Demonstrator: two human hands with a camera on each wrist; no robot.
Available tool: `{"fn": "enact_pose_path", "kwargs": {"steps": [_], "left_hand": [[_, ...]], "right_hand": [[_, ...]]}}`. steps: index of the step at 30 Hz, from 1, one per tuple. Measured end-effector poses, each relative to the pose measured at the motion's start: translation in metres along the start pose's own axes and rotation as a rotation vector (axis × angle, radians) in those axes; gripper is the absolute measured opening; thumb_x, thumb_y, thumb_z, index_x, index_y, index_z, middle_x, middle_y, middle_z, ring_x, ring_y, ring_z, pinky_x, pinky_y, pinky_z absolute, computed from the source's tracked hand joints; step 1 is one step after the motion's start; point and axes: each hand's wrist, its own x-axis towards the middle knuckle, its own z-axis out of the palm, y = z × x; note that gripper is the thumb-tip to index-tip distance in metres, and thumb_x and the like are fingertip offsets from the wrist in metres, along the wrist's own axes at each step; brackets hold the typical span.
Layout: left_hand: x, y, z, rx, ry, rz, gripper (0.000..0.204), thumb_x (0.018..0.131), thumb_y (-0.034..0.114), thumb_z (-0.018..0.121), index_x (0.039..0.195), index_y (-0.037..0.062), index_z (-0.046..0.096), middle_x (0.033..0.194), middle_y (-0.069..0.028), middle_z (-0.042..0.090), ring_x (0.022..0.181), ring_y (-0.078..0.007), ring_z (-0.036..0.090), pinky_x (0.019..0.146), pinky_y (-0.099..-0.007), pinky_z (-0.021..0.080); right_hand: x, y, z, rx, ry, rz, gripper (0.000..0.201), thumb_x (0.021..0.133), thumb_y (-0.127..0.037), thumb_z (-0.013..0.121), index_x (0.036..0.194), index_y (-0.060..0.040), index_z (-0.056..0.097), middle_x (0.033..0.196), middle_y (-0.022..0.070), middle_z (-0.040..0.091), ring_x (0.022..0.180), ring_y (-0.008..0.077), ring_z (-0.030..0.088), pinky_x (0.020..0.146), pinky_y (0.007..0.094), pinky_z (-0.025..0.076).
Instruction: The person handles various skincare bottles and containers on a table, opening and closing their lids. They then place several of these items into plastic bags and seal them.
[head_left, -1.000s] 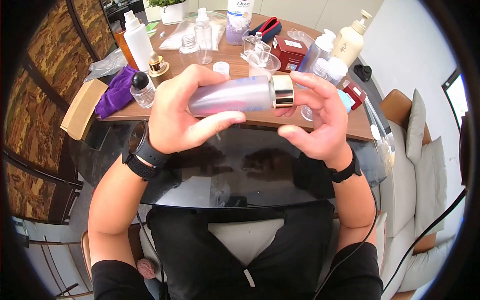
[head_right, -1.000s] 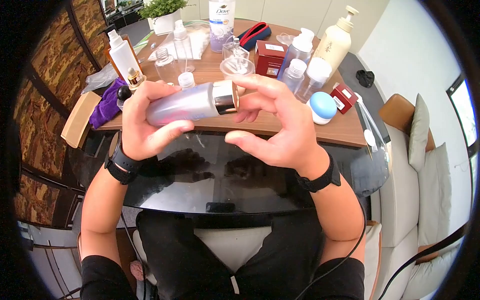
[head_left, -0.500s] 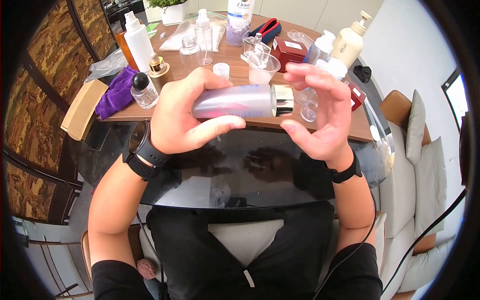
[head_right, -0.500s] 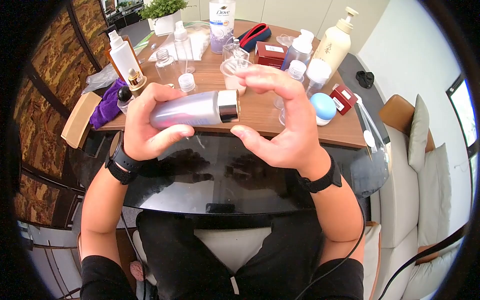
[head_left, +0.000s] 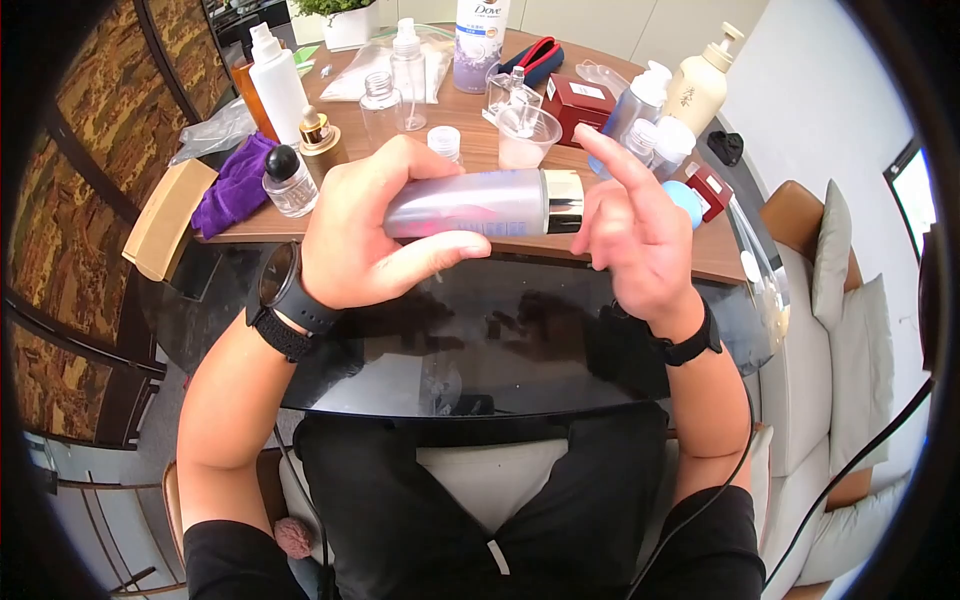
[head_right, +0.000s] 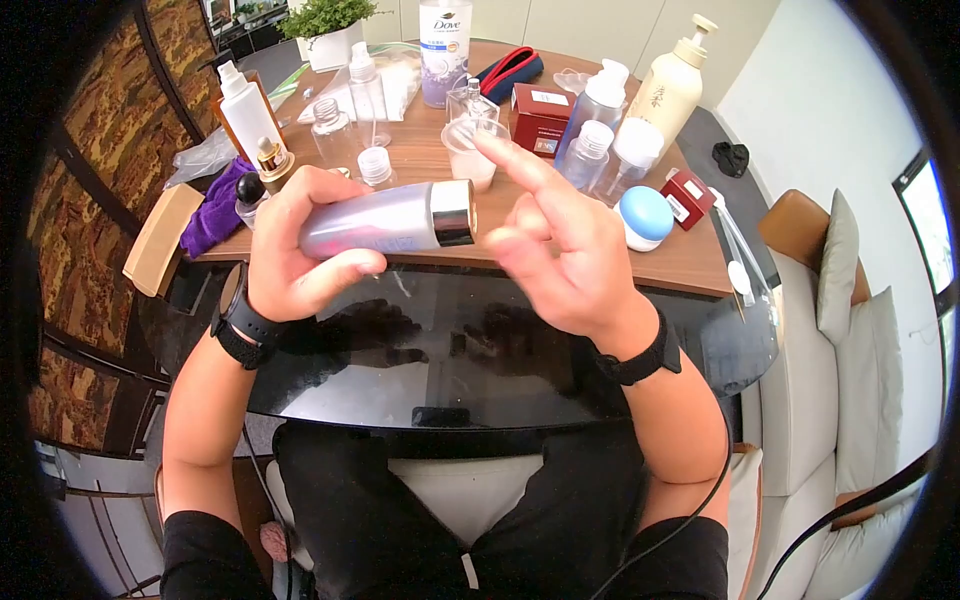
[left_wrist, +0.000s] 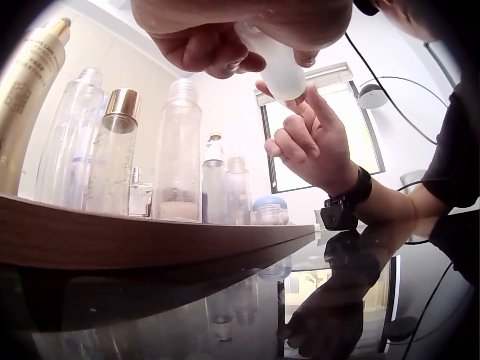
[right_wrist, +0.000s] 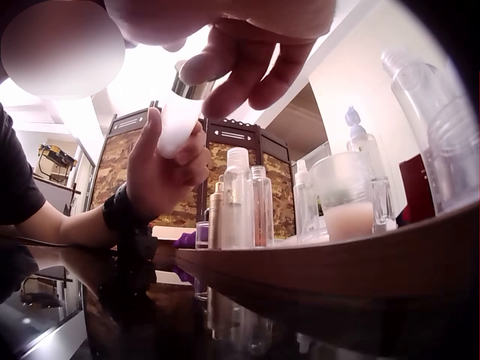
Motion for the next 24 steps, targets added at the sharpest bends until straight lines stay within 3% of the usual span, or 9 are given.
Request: {"fn": "enact_pose_path", "kwargs": {"steps": [3, 7, 12, 15, 19, 20, 24], "left_hand": [[0.001, -0.001, 0.0, 0.002, 0.007, 0.02, 0.046, 0.075, 0.031, 0.088, 0.099, 0.001, 0.062, 0.084, -0.0129, 0.068, 0.075, -0.0291, 0.07, 0.068, -0.0334, 0.055], [0.0, -0.002, 0.001, -0.017, -0.016, 0.032, 0.047, 0.075, 0.031, 0.088, 0.1, 0.0007, 0.062, 0.083, -0.0129, 0.068, 0.074, -0.029, 0.07, 0.067, -0.0335, 0.054], [0.0, -0.005, 0.004, -0.006, -0.003, 0.06, 0.048, 0.073, 0.031, 0.089, 0.099, 0.0006, 0.063, 0.083, -0.0137, 0.067, 0.073, -0.0297, 0.068, 0.066, -0.0338, 0.053], [0.0, -0.002, 0.003, 0.0, 0.004, 0.045, 0.047, 0.073, 0.031, 0.089, 0.099, 0.0007, 0.063, 0.083, -0.0137, 0.067, 0.073, -0.0302, 0.068, 0.066, -0.0341, 0.053], [0.001, -0.002, 0.004, 0.033, 0.007, 0.08, 0.049, 0.072, 0.032, 0.089, 0.1, 0.0011, 0.063, 0.083, -0.0131, 0.067, 0.074, -0.0304, 0.067, 0.066, -0.0346, 0.053], [0.001, -0.001, 0.004, 0.048, 0.014, 0.09, 0.05, 0.072, 0.033, 0.09, 0.1, 0.0013, 0.063, 0.083, -0.0129, 0.067, 0.074, -0.0304, 0.067, 0.066, -0.0347, 0.053], [0.001, -0.002, 0.005, 0.064, 0.016, 0.125, 0.052, 0.07, 0.035, 0.09, 0.102, 0.0026, 0.064, 0.084, -0.0119, 0.067, 0.075, -0.0298, 0.067, 0.067, -0.0349, 0.053]], "right_hand": [[0.002, 0.006, -0.004, 0.002, 0.04, -0.165, 0.07, 0.088, -0.022, 0.074, 0.146, 0.0023, 0.043, 0.082, 0.0053, 0.068, 0.08, 0.0153, 0.065, 0.089, 0.0291, 0.048], [0.013, 0.006, 0.016, -0.195, 0.209, -0.448, 0.067, 0.089, -0.028, 0.075, 0.14, 0.0054, 0.047, 0.098, 0.0094, 0.069, 0.089, 0.0167, 0.067, 0.092, 0.0318, 0.05], [-0.003, 0.009, -0.009, 0.163, 0.072, -0.057, 0.068, 0.079, -0.012, 0.083, 0.137, 0.0015, 0.05, 0.108, 0.0119, 0.07, 0.092, 0.0201, 0.068, 0.089, 0.0328, 0.053], [0.011, 0.001, 0.011, -0.08, 0.167, -0.394, 0.067, 0.079, -0.012, 0.083, 0.136, 0.0017, 0.051, 0.11, 0.013, 0.069, 0.099, 0.0212, 0.066, 0.091, 0.0341, 0.052], [0.012, 0.001, 0.005, -0.277, 0.067, -0.417, 0.048, 0.078, -0.01, 0.082, 0.121, -0.0012, 0.062, 0.115, 0.0148, 0.067, 0.101, 0.0264, 0.066, 0.092, 0.0361, 0.052], [0.009, -0.001, 0.009, -0.194, 0.12, -0.333, 0.042, 0.078, -0.011, 0.082, 0.115, -0.0018, 0.066, 0.114, 0.0146, 0.068, 0.1, 0.0277, 0.066, 0.091, 0.0355, 0.052], [0.008, -0.002, 0.006, -0.246, 0.115, -0.371, 0.045, 0.078, -0.014, 0.082, 0.116, 0.0, 0.064, 0.114, 0.0152, 0.068, 0.1, 0.0279, 0.066, 0.089, 0.0351, 0.053]]}}
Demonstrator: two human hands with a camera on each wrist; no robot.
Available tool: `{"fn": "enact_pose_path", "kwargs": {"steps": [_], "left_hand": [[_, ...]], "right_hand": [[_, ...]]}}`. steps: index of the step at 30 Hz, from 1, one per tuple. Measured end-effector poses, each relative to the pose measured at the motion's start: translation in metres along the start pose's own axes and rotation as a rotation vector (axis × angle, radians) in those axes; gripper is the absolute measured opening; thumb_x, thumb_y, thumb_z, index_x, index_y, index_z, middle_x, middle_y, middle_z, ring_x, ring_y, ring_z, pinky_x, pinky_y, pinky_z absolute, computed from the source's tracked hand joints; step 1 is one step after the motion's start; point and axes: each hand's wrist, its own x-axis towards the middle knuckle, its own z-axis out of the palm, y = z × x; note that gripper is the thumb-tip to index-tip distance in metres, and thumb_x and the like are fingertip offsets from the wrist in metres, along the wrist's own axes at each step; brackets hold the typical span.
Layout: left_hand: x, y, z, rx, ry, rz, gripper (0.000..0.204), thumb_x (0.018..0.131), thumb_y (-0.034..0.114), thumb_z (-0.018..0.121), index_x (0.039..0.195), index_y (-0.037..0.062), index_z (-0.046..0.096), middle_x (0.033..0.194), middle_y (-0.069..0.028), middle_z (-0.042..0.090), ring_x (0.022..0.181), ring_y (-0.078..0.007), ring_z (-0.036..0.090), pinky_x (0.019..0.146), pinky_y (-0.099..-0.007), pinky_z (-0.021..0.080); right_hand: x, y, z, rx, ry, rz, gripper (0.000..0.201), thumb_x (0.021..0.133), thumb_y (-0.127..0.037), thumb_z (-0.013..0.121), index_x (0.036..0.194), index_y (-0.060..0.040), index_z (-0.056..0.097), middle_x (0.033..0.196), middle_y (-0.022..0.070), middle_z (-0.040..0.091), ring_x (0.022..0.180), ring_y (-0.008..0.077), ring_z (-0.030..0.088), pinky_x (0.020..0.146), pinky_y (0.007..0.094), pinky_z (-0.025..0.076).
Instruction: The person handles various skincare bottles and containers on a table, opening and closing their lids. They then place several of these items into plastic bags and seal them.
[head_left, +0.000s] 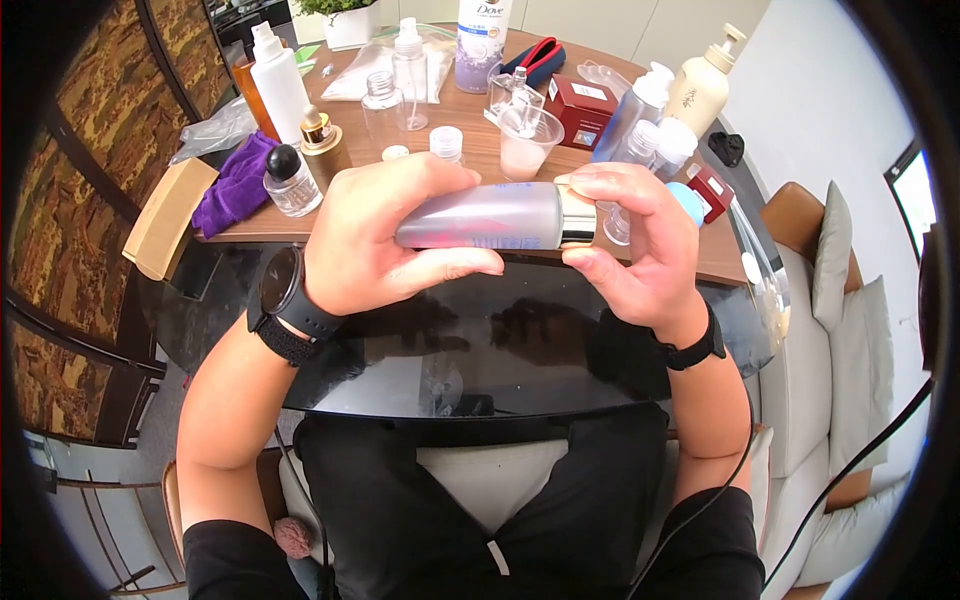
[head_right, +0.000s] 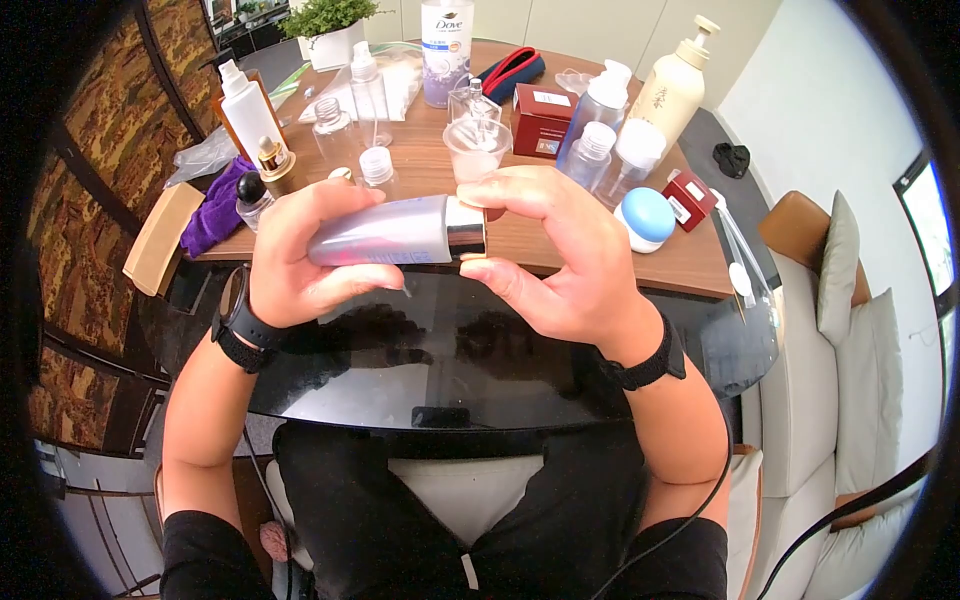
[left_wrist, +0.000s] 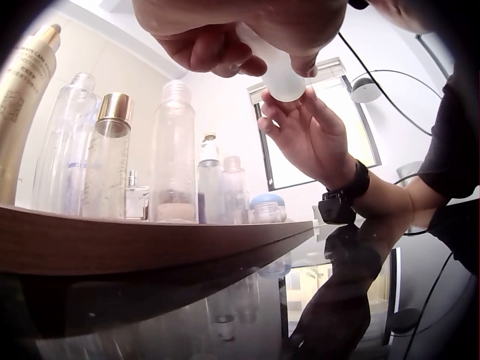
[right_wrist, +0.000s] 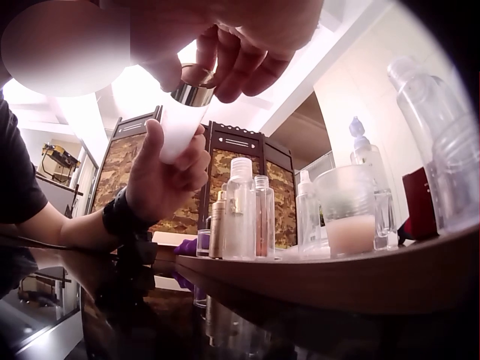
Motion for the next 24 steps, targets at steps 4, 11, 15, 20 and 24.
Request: {"fn": "enact_pose_path", "kwargs": {"steps": [4, 11, 15, 20, 24], "left_hand": [[0.003, 0.002, -0.004, 0.006, 0.025, 0.015, 0.051, 0.071, 0.032, 0.089, 0.105, 0.0038, 0.064, 0.1, -0.0126, 0.066, 0.091, -0.0322, 0.065, 0.077, -0.0391, 0.053], [0.008, -0.001, -0.004, 0.304, 0.065, -0.043, 0.045, 0.08, 0.02, 0.076, 0.12, 0.0062, 0.063, 0.124, -0.0172, 0.059, 0.117, -0.0346, 0.054, 0.099, -0.0436, 0.043], [0.008, -0.004, -0.001, 0.449, -0.02, -0.073, 0.044, 0.081, 0.018, 0.075, 0.122, 0.0082, 0.064, 0.124, -0.0144, 0.062, 0.117, -0.035, 0.054, 0.102, -0.0443, 0.042], [0.006, -0.005, -0.001, 0.448, -0.058, -0.111, 0.04, 0.081, 0.015, 0.075, 0.119, 0.0095, 0.066, 0.113, -0.0119, 0.067, 0.11, -0.033, 0.058, 0.099, -0.0439, 0.043], [0.007, -0.006, -0.001, 0.396, -0.04, -0.078, 0.033, 0.08, 0.01, 0.076, 0.113, 0.0091, 0.068, 0.104, -0.0092, 0.07, 0.101, -0.0313, 0.061, 0.095, -0.0421, 0.045]], "right_hand": [[-0.004, 0.004, -0.002, 0.039, 0.121, -0.076, 0.045, 0.081, -0.016, 0.077, 0.118, 0.0032, 0.062, 0.113, 0.0173, 0.066, 0.1, 0.0282, 0.064, 0.089, 0.0366, 0.051], [0.004, 0.008, -0.015, -0.3, 0.386, 0.083, 0.03, 0.08, -0.008, 0.07, 0.109, -0.002, 0.067, 0.103, 0.0116, 0.065, 0.087, 0.0206, 0.058, 0.078, 0.0321, 0.048], [0.007, 0.012, -0.008, -0.469, 0.314, 0.168, 0.024, 0.078, -0.007, 0.075, 0.101, -0.0048, 0.068, 0.091, 0.0063, 0.067, 0.082, 0.0208, 0.059, 0.074, 0.0317, 0.047], [0.006, 0.017, -0.009, -0.651, 0.201, 0.213, 0.021, 0.076, -0.016, 0.08, 0.091, -0.0078, 0.066, 0.083, 0.0048, 0.065, 0.077, 0.0239, 0.057, 0.07, 0.0362, 0.046], [0.003, 0.016, -0.007, -0.688, 0.169, 0.283, 0.021, 0.076, -0.019, 0.08, 0.087, -0.0097, 0.066, 0.079, 0.0041, 0.063, 0.076, 0.0243, 0.056, 0.07, 0.0376, 0.046]]}}
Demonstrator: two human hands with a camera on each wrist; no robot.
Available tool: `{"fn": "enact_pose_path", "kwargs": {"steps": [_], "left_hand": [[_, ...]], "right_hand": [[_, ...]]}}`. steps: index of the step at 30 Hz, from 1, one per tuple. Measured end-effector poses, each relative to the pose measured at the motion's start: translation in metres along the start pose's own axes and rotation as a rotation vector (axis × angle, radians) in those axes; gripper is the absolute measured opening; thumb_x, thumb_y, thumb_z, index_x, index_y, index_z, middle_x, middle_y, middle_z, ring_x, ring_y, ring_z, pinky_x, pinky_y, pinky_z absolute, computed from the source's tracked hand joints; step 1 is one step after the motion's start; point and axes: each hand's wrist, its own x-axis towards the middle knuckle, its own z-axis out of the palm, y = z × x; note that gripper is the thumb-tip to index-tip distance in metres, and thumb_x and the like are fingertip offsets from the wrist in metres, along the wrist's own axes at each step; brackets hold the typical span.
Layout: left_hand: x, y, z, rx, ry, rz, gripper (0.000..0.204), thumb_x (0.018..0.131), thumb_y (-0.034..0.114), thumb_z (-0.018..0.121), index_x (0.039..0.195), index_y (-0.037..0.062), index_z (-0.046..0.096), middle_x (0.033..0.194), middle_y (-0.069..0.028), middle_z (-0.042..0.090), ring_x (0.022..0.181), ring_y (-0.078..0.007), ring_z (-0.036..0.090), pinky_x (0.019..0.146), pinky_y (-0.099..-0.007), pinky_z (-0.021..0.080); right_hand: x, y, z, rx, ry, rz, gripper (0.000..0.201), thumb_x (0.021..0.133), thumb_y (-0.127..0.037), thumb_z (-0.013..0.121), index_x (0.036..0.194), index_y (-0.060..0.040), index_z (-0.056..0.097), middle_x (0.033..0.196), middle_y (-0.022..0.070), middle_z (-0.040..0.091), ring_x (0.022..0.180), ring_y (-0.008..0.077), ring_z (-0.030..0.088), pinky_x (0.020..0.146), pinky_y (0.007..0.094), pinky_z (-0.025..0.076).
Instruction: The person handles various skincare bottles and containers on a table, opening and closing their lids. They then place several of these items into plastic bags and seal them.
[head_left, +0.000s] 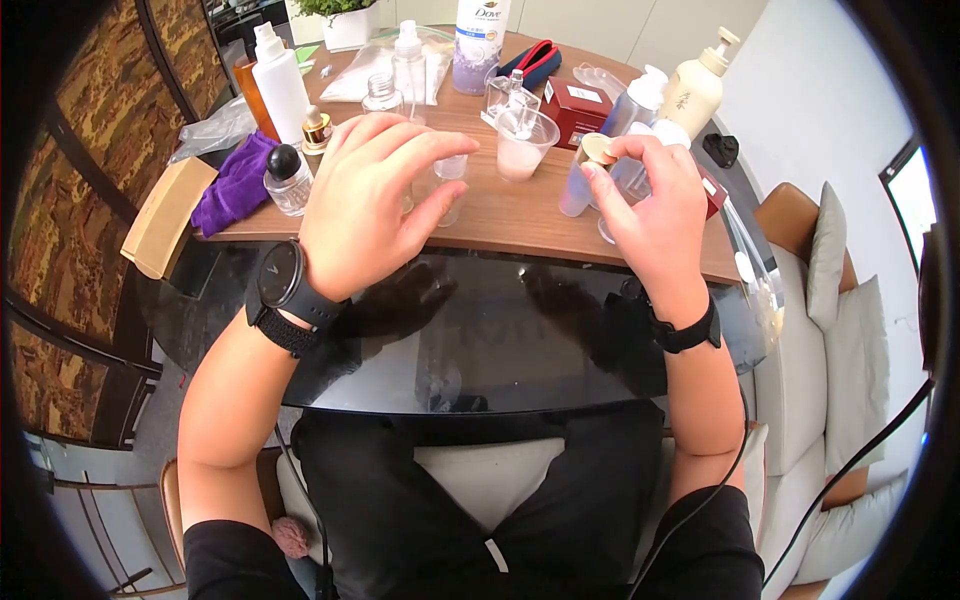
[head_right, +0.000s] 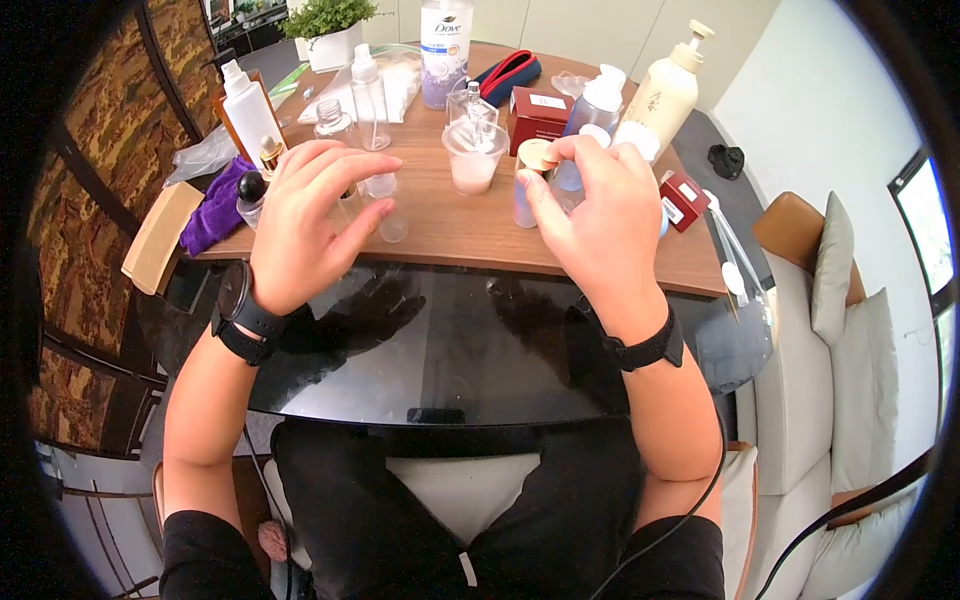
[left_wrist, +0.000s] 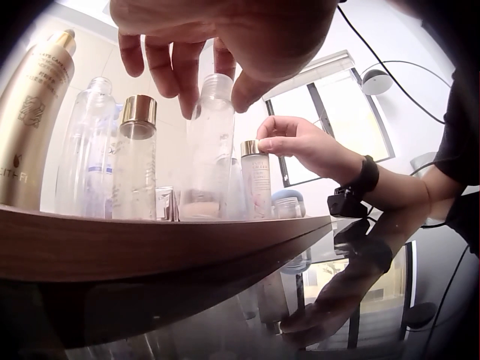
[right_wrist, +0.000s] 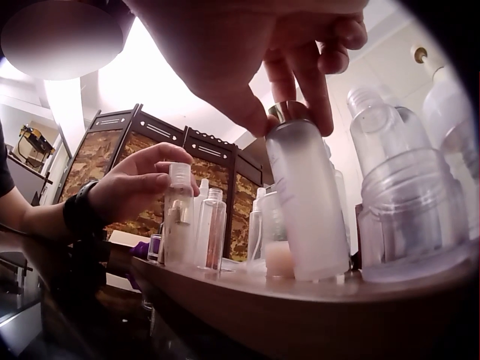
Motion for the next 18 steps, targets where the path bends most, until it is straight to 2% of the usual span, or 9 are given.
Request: {"fn": "enact_pose_path", "kwargs": {"steps": [6, 9, 13, 15, 18], "left_hand": [[0.001, 0.001, -0.002, -0.074, 0.106, 0.065, 0.032, 0.077, 0.005, 0.078, 0.107, 0.0066, 0.068, 0.102, -0.008, 0.07, 0.097, -0.031, 0.062, 0.09, -0.0404, 0.046], [0.001, 0.003, -0.004, -0.129, 0.135, 0.092, 0.034, 0.08, 0.002, 0.076, 0.112, 0.006, 0.064, 0.106, -0.0107, 0.069, 0.099, -0.03, 0.063, 0.09, -0.0395, 0.047], [-0.011, 0.0, 0.006, -0.358, 0.175, 0.007, 0.04, 0.086, -0.001, 0.072, 0.123, 0.005, 0.055, 0.115, -0.0163, 0.065, 0.105, -0.0263, 0.064, 0.094, -0.0399, 0.05], [-0.018, 0.0, 0.012, -0.571, 0.18, -0.087, 0.044, 0.089, -0.003, 0.069, 0.127, 0.0044, 0.05, 0.119, -0.0187, 0.063, 0.106, -0.025, 0.065, 0.096, -0.0406, 0.051], [-0.02, 0.002, 0.017, -0.681, 0.193, 0.003, 0.052, 0.086, -0.002, 0.074, 0.13, 0.0037, 0.046, 0.121, -0.019, 0.062, 0.105, -0.025, 0.066, 0.093, -0.0411, 0.054]], "right_hand": [[0.003, 0.0, -0.001, -0.042, 0.023, -0.02, 0.02, 0.075, -0.02, 0.08, 0.086, -0.01, 0.066, 0.081, 0.0038, 0.063, 0.08, 0.0252, 0.056, 0.073, 0.0377, 0.046], [0.005, 0.003, -0.002, -0.075, 0.038, -0.064, 0.019, 0.075, -0.018, 0.079, 0.086, -0.0095, 0.066, 0.086, 0.0043, 0.065, 0.085, 0.0259, 0.057, 0.077, 0.0381, 0.046], [0.005, 0.001, -0.004, -0.062, 0.054, -0.05, 0.018, 0.075, -0.016, 0.079, 0.087, -0.0092, 0.067, 0.091, 0.0056, 0.065, 0.092, 0.0262, 0.057, 0.083, 0.0391, 0.046], [0.008, -0.002, -0.006, -0.024, 0.127, -0.117, 0.019, 0.075, -0.015, 0.079, 0.088, -0.0086, 0.068, 0.09, 0.0061, 0.065, 0.089, 0.0262, 0.059, 0.08, 0.0383, 0.047], [0.002, -0.009, -0.008, 0.178, 0.138, -0.178, 0.02, 0.074, -0.015, 0.08, 0.089, -0.0074, 0.069, 0.086, 0.0068, 0.066, 0.083, 0.0264, 0.06, 0.075, 0.0366, 0.048]]}}
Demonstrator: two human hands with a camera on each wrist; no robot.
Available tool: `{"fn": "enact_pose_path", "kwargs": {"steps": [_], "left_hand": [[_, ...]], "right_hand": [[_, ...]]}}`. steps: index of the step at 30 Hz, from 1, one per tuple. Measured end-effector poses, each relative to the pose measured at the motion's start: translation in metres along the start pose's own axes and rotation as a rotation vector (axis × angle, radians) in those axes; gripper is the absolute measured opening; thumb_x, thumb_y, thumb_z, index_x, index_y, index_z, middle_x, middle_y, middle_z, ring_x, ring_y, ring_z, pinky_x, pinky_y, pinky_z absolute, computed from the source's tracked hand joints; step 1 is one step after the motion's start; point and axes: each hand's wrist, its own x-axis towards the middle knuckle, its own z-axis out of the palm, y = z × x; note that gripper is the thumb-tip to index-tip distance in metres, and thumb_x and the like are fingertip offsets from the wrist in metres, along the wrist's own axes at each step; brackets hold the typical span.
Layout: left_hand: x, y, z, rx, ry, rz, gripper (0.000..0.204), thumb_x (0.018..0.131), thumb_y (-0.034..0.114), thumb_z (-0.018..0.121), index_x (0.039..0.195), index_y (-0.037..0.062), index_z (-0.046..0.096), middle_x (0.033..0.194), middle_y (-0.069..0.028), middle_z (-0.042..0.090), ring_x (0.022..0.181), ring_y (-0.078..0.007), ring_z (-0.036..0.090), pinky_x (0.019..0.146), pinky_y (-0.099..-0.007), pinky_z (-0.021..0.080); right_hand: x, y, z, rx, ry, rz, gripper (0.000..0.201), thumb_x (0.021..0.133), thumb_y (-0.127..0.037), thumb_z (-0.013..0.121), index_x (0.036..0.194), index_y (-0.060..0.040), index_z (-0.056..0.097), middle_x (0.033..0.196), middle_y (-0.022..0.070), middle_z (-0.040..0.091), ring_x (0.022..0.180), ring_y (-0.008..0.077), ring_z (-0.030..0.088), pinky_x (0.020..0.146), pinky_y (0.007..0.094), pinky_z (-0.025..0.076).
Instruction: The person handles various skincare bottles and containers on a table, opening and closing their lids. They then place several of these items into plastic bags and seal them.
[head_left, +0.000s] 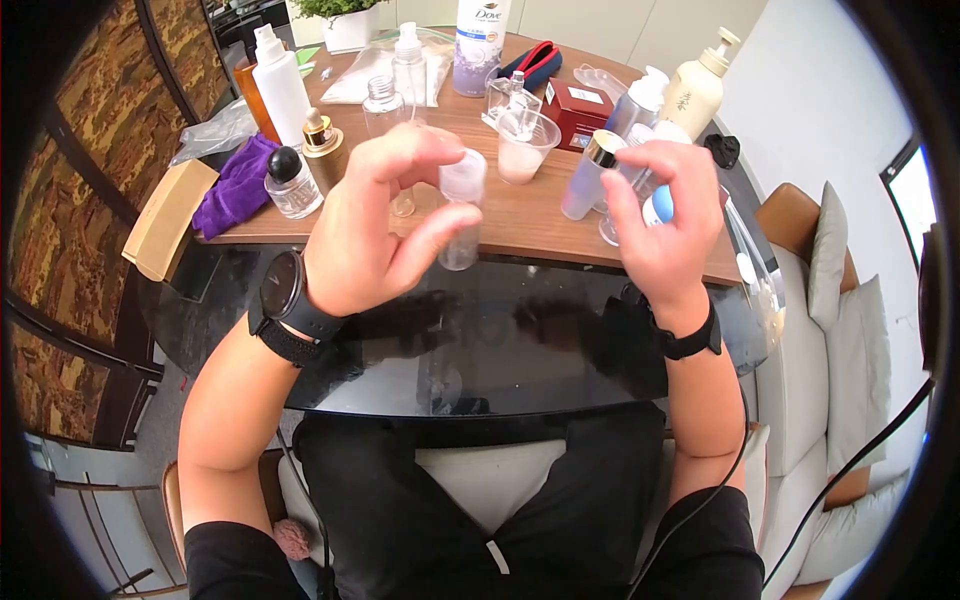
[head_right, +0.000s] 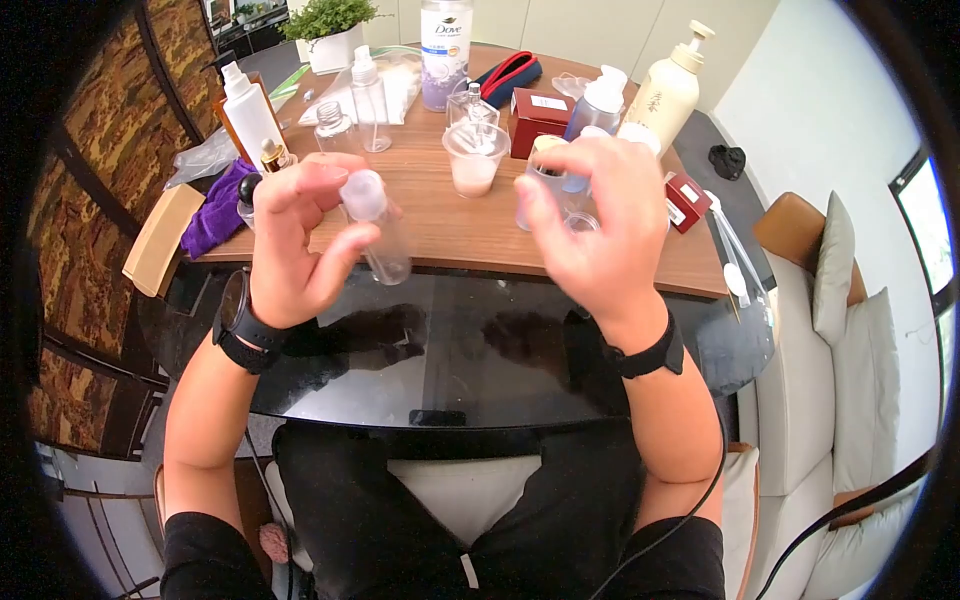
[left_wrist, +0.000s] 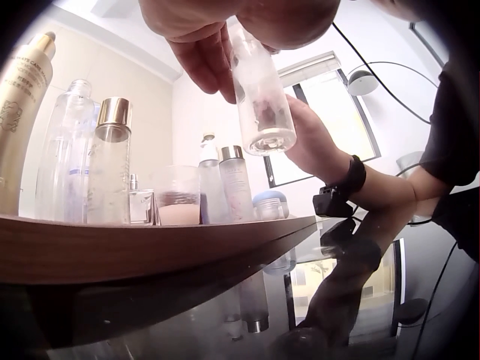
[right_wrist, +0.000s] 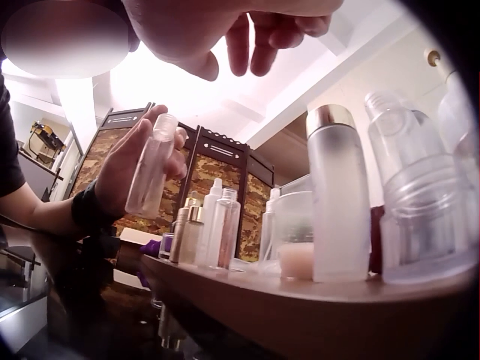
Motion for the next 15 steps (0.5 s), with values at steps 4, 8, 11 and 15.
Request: {"fn": "enact_pose_path", "kwargs": {"steps": [4, 8, 11, 15], "left_hand": [[0.01, 0.012, -0.007, 0.164, -0.232, 0.096, 0.06, 0.078, 0.005, 0.084, 0.127, 0.0044, 0.05, 0.114, -0.0177, 0.065, 0.099, -0.0262, 0.068, 0.085, -0.0396, 0.056], [0.017, 0.016, 0.003, 0.183, -0.283, 0.232, 0.057, 0.065, 0.016, 0.092, 0.114, 0.0058, 0.065, 0.093, -0.0145, 0.069, 0.083, -0.0331, 0.069, 0.069, -0.0354, 0.055], [0.015, 0.018, 0.008, 0.203, -0.308, 0.291, 0.059, 0.065, 0.015, 0.092, 0.116, 0.0064, 0.064, 0.092, -0.013, 0.068, 0.078, -0.032, 0.068, 0.067, -0.0361, 0.055], [0.02, 0.022, 0.004, 0.232, -0.256, 0.23, 0.056, 0.065, 0.014, 0.092, 0.113, 0.0065, 0.064, 0.095, -0.0131, 0.067, 0.081, -0.0306, 0.067, 0.067, -0.0376, 0.055]], "right_hand": [[-0.006, -0.013, 0.006, 0.331, -0.208, -0.145, 0.031, 0.075, -0.022, 0.083, 0.098, -0.0076, 0.07, 0.081, 0.0045, 0.065, 0.07, 0.0228, 0.06, 0.065, 0.0341, 0.046], [-0.011, -0.027, 0.015, 0.522, -0.345, -0.114, 0.04, 0.074, -0.027, 0.085, 0.104, -0.0066, 0.067, 0.082, 0.0054, 0.065, 0.071, 0.0241, 0.061, 0.064, 0.0349, 0.046], [-0.018, -0.026, 0.018, 0.527, -0.394, -0.098, 0.036, 0.075, -0.024, 0.085, 0.099, -0.0057, 0.065, 0.083, 0.0066, 0.065, 0.072, 0.0265, 0.062, 0.064, 0.0364, 0.048], [-0.015, -0.027, 0.016, 0.553, -0.337, -0.068, 0.025, 0.076, -0.012, 0.082, 0.094, -0.005, 0.065, 0.086, 0.0072, 0.067, 0.072, 0.0264, 0.062, 0.064, 0.035, 0.05]]}}
